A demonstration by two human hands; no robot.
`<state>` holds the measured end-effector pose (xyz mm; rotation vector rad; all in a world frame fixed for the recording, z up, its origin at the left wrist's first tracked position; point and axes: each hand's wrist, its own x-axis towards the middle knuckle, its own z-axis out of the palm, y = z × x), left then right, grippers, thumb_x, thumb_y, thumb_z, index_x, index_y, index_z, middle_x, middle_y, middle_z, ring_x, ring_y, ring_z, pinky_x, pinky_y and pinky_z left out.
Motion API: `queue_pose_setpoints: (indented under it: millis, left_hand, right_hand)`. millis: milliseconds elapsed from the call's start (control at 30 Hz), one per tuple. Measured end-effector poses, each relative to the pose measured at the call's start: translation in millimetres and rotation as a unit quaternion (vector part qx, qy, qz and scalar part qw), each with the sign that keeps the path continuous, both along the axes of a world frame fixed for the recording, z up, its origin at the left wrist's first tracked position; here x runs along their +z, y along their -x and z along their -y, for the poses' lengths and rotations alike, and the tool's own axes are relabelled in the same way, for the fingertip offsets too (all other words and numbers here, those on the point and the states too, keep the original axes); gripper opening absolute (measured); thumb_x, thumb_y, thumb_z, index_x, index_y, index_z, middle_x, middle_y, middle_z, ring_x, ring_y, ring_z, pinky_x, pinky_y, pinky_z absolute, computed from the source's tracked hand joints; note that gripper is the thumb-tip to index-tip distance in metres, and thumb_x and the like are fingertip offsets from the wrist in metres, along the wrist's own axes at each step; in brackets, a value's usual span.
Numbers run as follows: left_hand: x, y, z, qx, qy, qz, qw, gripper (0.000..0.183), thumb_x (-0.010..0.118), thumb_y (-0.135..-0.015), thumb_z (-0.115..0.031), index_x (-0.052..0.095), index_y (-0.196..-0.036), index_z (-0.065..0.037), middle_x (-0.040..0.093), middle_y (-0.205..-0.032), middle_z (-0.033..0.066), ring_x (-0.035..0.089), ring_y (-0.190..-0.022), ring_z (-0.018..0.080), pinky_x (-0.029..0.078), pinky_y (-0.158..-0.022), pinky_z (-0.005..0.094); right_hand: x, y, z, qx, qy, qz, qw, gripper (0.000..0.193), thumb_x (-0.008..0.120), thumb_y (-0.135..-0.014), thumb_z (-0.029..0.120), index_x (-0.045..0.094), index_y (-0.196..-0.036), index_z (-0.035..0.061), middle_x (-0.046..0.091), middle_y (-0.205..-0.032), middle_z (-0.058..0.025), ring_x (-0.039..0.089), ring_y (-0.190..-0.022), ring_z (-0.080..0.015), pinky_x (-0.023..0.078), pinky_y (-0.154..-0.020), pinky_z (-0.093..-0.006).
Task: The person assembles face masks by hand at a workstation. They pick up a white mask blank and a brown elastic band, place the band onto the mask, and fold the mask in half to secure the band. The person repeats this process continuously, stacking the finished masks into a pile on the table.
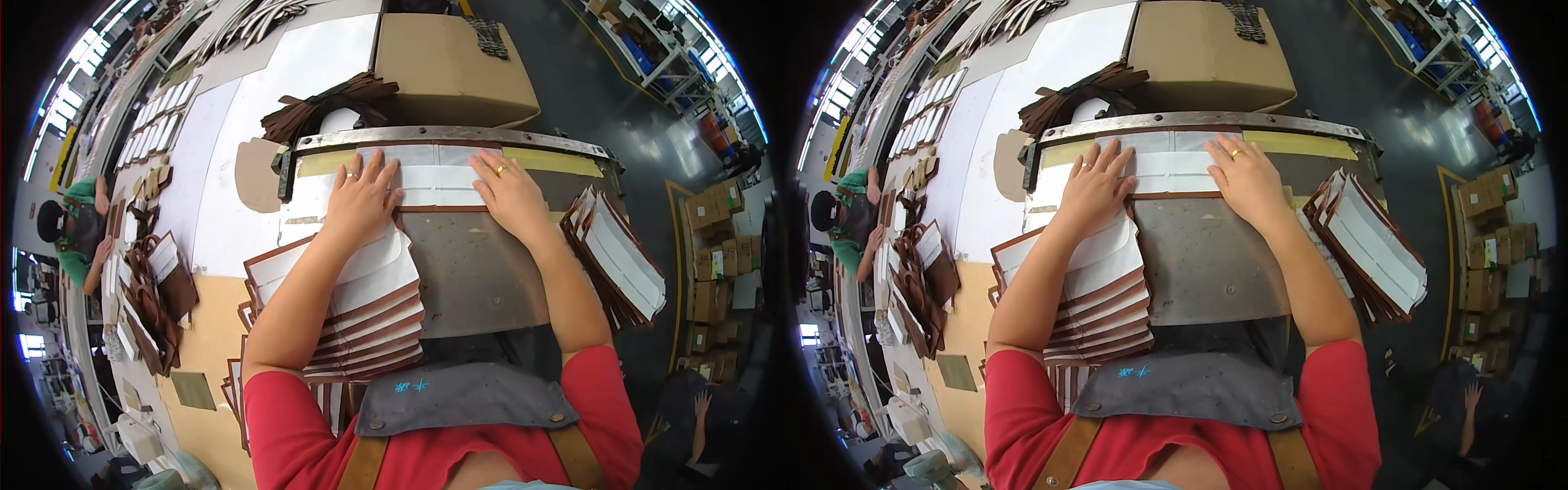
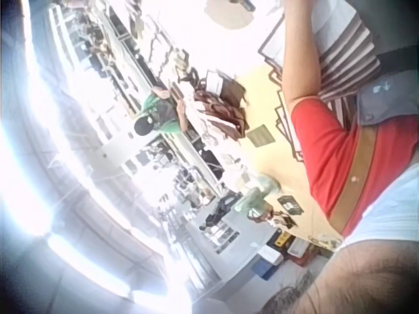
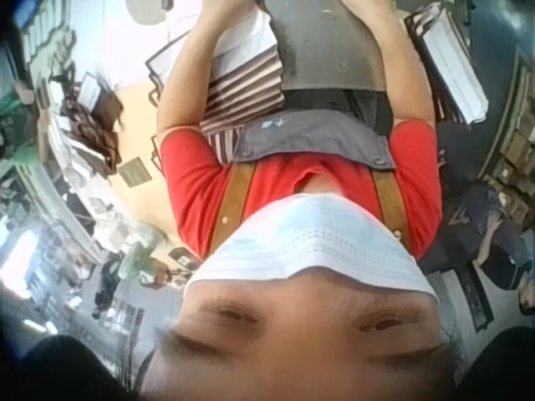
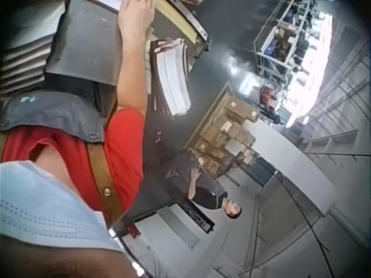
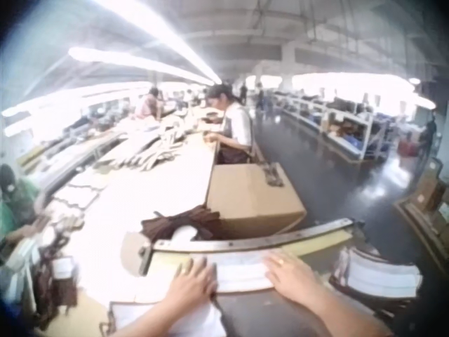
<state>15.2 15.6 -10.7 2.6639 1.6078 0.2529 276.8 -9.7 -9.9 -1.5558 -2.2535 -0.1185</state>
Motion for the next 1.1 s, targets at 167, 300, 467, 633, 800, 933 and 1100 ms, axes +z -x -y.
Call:
queue_pose_setpoints:
  millis: [167,300,467,633,800,933,1100]
  left_hand:
    - [-1,-4,0,-0.002,-0.026,-0.016,1.000,0.047,0.041,-0.095,-0.038,0.041,-0.136,-0.016,0.036,-0.143,0.0115,0.032,-0.131,0.0358,0.025,-0.108,0.0454]
    - [2,-3,1,-0.019,-0.015,0.038,0.999,0.045,0.047,-0.093,-0.033,0.044,-0.132,-0.011,0.043,-0.135,0.0131,0.039,-0.124,0.0345,0.032,-0.103,0.0445]
    - [3,-2,5,-0.030,-0.052,0.053,0.997,0.042,0.053,-0.090,-0.026,0.048,-0.127,-0.006,0.049,-0.125,0.0139,0.044,-0.117,0.0339,0.037,-0.097,0.0423]
    - [5,-2,6,-0.032,-0.057,0.048,0.997,0.042,0.055,-0.088,-0.023,0.048,-0.125,-0.005,0.049,-0.124,0.0143,0.046,-0.115,0.0346,0.038,-0.096,0.0412]
    - [5,-4,7,-0.035,-0.071,0.045,0.996,0.041,0.056,-0.087,-0.023,0.048,-0.124,-0.005,0.050,-0.123,0.0147,0.046,-0.114,0.0342,0.039,-0.095,0.0405]
    - [0,-5,3,-0.029,-0.065,0.061,0.996,0.041,0.058,-0.085,-0.023,0.048,-0.119,-0.002,0.050,-0.120,0.0136,0.048,-0.112,0.0323,0.041,-0.091,0.0391]
    - [0,1,-5,0.010,-0.025,0.163,0.986,0.045,0.058,-0.085,-0.028,0.048,-0.119,-0.001,0.050,-0.117,0.0135,0.050,-0.107,0.0317,0.042,-0.088,0.0394]
  right_hand:
    - [3,-2,-3,-0.009,0.002,0.018,1.000,0.034,0.053,-0.090,0.024,0.056,-0.121,0.0098,0.054,-0.127,-0.0117,0.048,-0.119,-0.0277,0.036,-0.103,-0.0417]
    - [8,3,-1,-0.011,0.014,0.025,1.000,0.033,0.053,-0.090,0.023,0.057,-0.120,0.0093,0.055,-0.120,-0.0132,0.049,-0.114,-0.0289,0.036,-0.101,-0.0414]
    - [12,7,1,-0.010,0.006,0.037,0.999,0.033,0.054,-0.089,0.022,0.057,-0.118,0.0079,0.056,-0.109,-0.0134,0.051,-0.104,-0.0310,0.039,-0.096,-0.0404]
    - [14,11,0,0.007,-0.015,0.066,0.998,0.030,0.058,-0.085,0.018,0.059,-0.112,0.0052,0.056,-0.105,-0.0128,0.052,-0.101,-0.0298,0.040,-0.093,-0.0394]
    - [23,35,-38,0.101,0.003,-0.069,0.993,0.026,0.059,-0.082,0.011,0.060,-0.108,0.0044,0.055,-0.106,-0.0114,0.052,-0.099,-0.0290,0.042,-0.090,-0.0374]
    - [6,70,-72,0.182,0.037,-0.136,0.973,0.027,0.059,-0.081,0.007,0.059,-0.108,0.0036,0.055,-0.103,-0.0112,0.052,-0.097,-0.0300,0.042,-0.088,-0.0364]
    - [0,92,-81,0.192,0.035,-0.079,0.978,0.026,0.059,-0.079,0.009,0.062,-0.105,0.0042,0.057,-0.096,-0.0077,0.053,-0.093,-0.0267,0.045,-0.082,-0.0367]
